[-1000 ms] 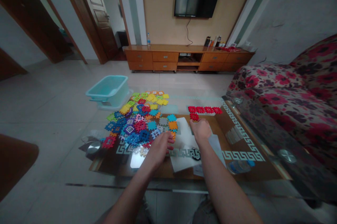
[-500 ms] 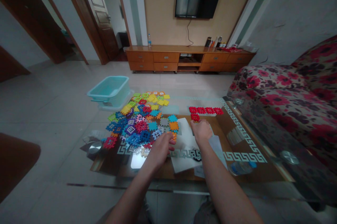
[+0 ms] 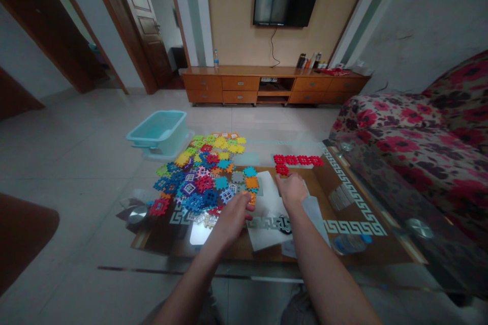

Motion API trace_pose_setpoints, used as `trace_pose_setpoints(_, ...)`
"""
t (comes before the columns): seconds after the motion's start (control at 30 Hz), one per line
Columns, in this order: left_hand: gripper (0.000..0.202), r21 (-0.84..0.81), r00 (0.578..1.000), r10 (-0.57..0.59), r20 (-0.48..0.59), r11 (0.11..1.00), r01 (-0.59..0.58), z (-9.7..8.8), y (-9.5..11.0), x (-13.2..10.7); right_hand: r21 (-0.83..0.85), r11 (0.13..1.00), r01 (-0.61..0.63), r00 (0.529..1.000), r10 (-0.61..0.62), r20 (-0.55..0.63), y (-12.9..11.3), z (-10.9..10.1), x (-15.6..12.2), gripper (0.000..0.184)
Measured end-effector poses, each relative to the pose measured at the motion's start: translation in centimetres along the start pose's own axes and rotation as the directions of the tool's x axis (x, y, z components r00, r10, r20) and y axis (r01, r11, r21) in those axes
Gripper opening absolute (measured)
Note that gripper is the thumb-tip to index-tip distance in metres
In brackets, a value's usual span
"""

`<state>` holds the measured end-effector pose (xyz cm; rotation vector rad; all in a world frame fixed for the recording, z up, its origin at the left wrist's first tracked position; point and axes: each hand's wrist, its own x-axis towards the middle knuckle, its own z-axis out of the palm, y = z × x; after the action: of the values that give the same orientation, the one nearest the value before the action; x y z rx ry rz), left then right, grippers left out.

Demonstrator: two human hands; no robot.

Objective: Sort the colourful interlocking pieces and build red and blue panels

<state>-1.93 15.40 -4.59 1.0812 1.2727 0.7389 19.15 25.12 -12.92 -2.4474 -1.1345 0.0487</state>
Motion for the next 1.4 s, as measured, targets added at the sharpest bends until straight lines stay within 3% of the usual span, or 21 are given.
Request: trace_pose_setpoints(1.4,0.046,0.059,1.0,-0.007,0.002,0.998,0.007,0.34,0.1,0.01,0.007,1.0,-0.016,1.0,0.016,0.021,-0.11,-0.35,-0.07,0.042)
